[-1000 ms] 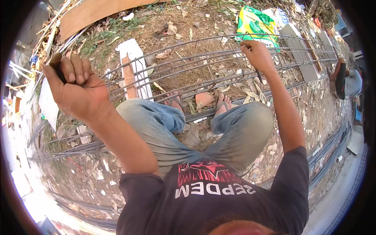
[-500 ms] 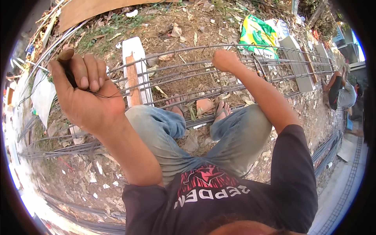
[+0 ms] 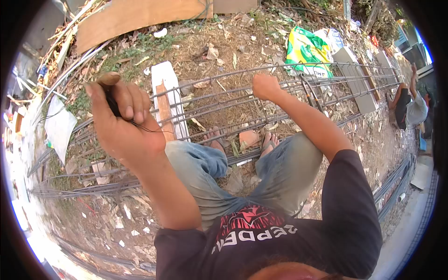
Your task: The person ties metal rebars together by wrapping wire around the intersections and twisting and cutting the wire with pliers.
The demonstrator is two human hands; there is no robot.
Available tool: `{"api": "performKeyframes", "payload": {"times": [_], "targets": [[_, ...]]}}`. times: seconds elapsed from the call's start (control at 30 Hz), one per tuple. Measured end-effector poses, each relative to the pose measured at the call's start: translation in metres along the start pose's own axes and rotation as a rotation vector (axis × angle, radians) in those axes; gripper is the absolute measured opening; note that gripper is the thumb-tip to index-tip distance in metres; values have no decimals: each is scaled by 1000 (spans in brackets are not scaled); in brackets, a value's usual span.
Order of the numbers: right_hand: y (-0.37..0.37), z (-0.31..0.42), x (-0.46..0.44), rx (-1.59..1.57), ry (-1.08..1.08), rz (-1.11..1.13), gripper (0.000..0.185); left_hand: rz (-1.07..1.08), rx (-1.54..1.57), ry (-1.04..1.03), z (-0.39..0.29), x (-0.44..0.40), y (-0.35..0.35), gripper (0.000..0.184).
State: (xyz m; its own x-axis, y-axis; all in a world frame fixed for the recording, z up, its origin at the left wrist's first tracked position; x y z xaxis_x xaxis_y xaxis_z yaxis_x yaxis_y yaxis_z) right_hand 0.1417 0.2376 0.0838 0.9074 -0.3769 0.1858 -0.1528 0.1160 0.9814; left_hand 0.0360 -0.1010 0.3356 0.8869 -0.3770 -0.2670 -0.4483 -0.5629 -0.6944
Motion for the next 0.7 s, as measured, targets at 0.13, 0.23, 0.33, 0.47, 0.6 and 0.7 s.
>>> {"api": "performKeyframes", "payload": {"times": [0.13,0.23,0.33,0.47,0.6,0.7], "targets": [[16,4,-4,76,97,-12,20,-70,-34,52,19,4,-11,43],[81,21,2,-29,128,-379,22,-66,-73,120,37,13,-32,38],[173,49,31,-319,194,-555,29,-2,-253,251,59,23,-56,41],[255,75,80,-611,351,-636,39,263,-697,279,90,36,-87,42],[264,80,127,-902,423,-727,32,340,-972,252,114,48,-103,42],[258,75,168,-906,475,-885,26,461,-993,246,143,52,-107,39]]}}
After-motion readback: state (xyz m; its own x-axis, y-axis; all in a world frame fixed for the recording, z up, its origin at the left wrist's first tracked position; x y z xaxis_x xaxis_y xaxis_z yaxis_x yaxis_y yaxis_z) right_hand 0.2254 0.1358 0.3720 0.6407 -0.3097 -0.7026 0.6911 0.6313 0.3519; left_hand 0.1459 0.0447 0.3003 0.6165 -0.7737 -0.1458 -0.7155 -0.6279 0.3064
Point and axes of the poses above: each hand's wrist, its own x-axis away from the middle knuckle, its own y-axis out of the back of the hand, z = x × y, the point moved 8 cm from there along -x, towards the middle knuckle, and after that the axes turned 8 degrees about y, right-handed, at the moved point
